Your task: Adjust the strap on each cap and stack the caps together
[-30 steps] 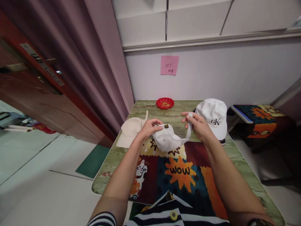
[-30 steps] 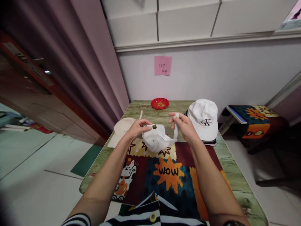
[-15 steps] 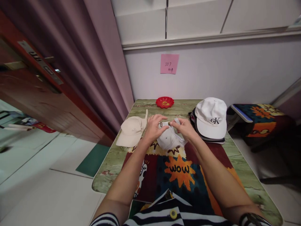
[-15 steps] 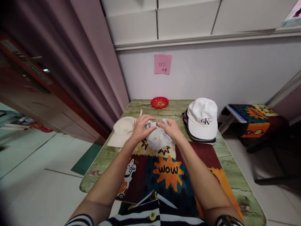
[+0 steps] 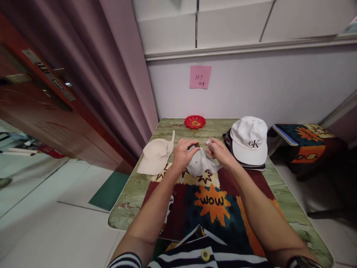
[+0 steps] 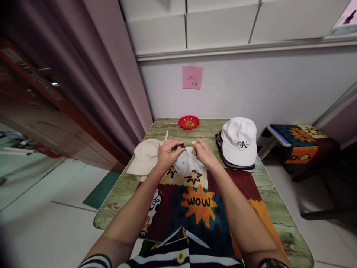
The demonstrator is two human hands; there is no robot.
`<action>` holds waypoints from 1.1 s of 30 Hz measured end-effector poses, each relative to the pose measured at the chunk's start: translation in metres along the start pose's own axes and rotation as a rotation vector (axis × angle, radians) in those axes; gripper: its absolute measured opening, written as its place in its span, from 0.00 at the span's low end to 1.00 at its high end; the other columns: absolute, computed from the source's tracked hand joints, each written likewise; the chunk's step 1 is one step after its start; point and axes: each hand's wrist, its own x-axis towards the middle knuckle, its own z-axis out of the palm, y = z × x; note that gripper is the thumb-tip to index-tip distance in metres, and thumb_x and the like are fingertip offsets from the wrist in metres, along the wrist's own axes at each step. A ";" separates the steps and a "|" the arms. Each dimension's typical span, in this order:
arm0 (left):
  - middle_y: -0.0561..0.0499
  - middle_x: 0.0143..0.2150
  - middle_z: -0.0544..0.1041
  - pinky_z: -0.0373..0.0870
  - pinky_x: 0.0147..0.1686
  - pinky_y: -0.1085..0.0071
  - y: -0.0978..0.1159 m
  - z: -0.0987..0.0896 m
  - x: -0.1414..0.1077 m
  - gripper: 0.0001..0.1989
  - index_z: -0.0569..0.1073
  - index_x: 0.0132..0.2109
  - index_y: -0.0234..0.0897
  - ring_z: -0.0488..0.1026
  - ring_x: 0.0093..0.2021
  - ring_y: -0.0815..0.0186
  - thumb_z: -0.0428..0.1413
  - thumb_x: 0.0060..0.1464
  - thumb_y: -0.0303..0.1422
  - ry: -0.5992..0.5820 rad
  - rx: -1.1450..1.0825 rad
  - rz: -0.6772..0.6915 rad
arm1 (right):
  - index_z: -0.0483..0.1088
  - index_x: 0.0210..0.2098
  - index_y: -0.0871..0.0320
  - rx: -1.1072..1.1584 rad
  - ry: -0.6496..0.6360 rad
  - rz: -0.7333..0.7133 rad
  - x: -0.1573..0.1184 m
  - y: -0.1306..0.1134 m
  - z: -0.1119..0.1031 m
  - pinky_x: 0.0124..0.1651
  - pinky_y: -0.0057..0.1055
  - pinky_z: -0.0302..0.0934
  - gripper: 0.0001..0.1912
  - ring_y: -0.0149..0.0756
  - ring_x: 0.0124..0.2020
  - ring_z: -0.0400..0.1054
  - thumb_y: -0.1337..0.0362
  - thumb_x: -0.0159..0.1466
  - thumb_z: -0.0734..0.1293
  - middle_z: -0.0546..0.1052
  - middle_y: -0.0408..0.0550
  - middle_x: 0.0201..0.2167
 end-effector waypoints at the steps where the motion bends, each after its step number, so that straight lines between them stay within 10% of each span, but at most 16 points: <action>1: 0.47 0.39 0.81 0.69 0.41 0.64 -0.002 0.000 0.000 0.09 0.82 0.42 0.40 0.73 0.38 0.61 0.66 0.53 0.35 0.013 -0.082 -0.056 | 0.65 0.30 0.53 -0.018 0.024 0.007 0.000 0.001 -0.001 0.22 0.29 0.51 0.15 0.31 0.18 0.57 0.49 0.65 0.63 0.70 0.40 0.18; 10: 0.46 0.42 0.79 0.71 0.36 0.68 -0.008 0.005 -0.001 0.14 0.83 0.39 0.38 0.73 0.36 0.65 0.70 0.44 0.38 0.007 -0.474 -0.284 | 0.73 0.30 0.57 0.023 0.020 -0.052 -0.006 -0.010 0.002 0.30 0.30 0.61 0.17 0.32 0.25 0.69 0.48 0.57 0.72 0.78 0.46 0.28; 33: 0.52 0.34 0.75 0.68 0.34 0.72 0.020 -0.014 0.009 0.10 0.82 0.41 0.37 0.71 0.32 0.69 0.67 0.50 0.25 -0.180 -0.056 -0.034 | 0.71 0.24 0.58 0.050 0.008 0.050 -0.011 -0.010 -0.004 0.25 0.27 0.54 0.15 0.27 0.20 0.61 0.52 0.55 0.71 0.75 0.44 0.24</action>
